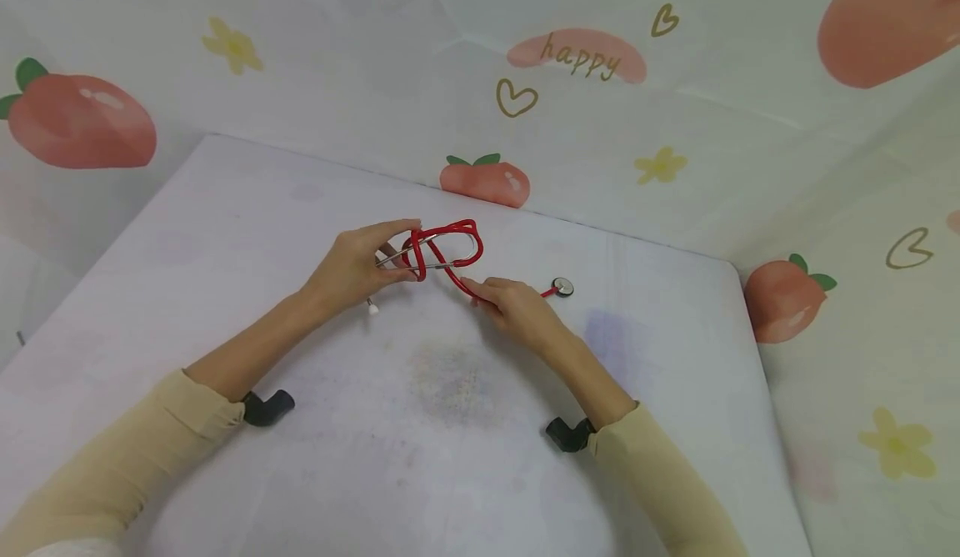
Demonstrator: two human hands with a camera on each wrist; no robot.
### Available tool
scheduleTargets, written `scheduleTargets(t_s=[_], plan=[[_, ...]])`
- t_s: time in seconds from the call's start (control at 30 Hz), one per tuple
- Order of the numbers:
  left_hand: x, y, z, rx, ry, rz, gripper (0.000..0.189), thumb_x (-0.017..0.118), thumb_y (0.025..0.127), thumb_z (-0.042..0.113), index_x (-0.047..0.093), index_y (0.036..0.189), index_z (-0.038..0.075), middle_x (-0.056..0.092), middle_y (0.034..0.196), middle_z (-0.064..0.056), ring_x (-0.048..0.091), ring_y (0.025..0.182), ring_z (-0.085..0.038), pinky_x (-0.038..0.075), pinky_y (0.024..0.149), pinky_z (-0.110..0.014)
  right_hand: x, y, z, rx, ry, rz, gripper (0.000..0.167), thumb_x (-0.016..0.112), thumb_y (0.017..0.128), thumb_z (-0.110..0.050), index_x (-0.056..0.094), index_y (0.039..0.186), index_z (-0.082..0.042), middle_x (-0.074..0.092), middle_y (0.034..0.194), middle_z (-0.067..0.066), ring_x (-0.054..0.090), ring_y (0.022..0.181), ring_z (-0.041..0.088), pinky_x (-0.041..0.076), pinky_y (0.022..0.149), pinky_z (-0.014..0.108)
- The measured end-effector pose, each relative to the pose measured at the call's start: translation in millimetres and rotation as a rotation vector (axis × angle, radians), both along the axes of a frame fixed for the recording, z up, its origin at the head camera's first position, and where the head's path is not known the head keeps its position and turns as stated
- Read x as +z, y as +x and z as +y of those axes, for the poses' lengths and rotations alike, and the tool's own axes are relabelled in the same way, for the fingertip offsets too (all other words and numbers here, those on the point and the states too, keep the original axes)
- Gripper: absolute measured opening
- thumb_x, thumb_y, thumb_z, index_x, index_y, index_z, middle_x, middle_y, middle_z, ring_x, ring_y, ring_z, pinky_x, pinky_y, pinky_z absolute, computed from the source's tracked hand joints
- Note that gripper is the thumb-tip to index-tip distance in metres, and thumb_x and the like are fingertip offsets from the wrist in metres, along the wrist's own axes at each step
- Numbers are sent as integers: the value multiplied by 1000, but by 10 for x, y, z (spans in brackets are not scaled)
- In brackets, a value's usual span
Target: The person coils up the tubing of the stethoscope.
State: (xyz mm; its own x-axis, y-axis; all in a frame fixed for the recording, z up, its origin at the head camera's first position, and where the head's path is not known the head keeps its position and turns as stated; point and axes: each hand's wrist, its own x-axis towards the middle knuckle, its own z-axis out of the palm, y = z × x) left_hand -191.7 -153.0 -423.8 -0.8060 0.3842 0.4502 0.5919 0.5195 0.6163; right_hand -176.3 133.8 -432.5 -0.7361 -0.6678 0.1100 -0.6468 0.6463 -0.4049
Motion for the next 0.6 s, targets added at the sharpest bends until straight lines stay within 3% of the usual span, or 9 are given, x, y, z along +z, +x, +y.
scheduleTargets(t_s=[0.17,0.37,0.6], plan=[[1,5,41,5,3,-10,75,93,66,12,61,135,15,74,102,-6,70,78,-12,47,52,-24,-14,64,-22,50,21,40,44,68,92,-3,64,135,-13,65,97,2,59,84,15,53,78,28],[-11,30,57,40,-38,-38,71,92,68,15,61,132,15,74,98,-6,69,78,-14,48,55,-27,-61,165,-32,70,38,82,46,68,93,-2,62,137,-14,64,100,2,60,85,14,53,77,25],[-3,34,81,97,-118,-86,71,92,68,18,61,132,15,73,91,-4,66,76,-14,46,56,-29,-61,222,8,86,-68,195,40,74,88,-4,69,127,-12,69,99,1,64,86,13,55,77,26]])
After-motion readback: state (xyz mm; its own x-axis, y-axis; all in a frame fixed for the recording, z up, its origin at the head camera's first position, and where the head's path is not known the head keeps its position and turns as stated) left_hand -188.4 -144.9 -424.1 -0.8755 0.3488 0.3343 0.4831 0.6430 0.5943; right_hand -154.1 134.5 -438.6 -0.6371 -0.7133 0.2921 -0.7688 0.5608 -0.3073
